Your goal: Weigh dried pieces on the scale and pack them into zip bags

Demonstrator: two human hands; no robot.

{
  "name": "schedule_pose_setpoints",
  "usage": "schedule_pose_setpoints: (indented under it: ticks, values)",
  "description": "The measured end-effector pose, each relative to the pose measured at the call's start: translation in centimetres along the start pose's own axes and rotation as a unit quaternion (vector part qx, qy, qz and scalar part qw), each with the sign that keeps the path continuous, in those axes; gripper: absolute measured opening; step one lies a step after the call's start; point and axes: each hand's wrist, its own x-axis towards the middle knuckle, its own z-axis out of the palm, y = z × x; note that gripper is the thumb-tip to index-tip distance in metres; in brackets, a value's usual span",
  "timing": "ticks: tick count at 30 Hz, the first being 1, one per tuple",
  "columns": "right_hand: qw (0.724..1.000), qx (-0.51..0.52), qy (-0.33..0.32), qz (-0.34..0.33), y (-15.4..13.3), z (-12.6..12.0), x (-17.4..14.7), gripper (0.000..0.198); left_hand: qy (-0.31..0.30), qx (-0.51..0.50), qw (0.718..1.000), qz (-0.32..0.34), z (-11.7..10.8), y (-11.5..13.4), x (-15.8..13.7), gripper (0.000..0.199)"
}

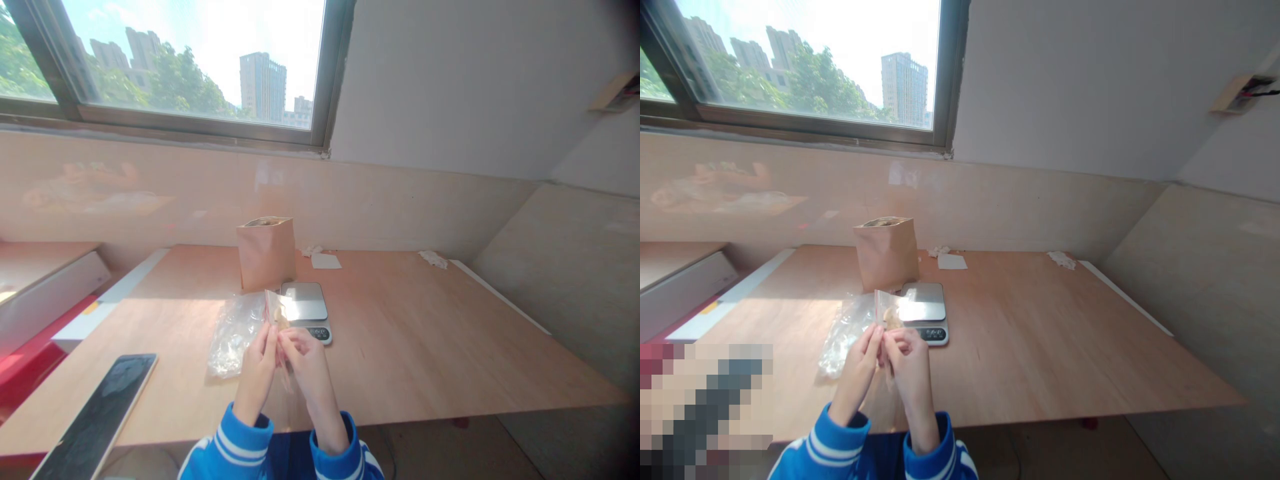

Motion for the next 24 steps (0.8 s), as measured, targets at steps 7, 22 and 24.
schedule_pose_setpoints:
  ticks: [7, 22, 24]
  values:
    - [1.000, -0.018, 0.014, -0.007, 0.4, 0.1, 0.0, 0.025, -0.007, -0.017, 1.000, 0.006, -0.1, 0.1, 0.0, 0.043]
    - [0.969, -0.088, 0.225, -0.051, -0.3, -3.8, 0.8, 0.015, 0.099, -0.005, 0.995, 0.024, -1.2, 1.4, -0.8, 0.047]
    - [0.968, -0.069, 0.236, -0.056, -0.5, -5.0, 1.0, 0.019, 0.075, -0.018, 0.997, 0.027, -1.9, 1.5, -0.7, 0.047]
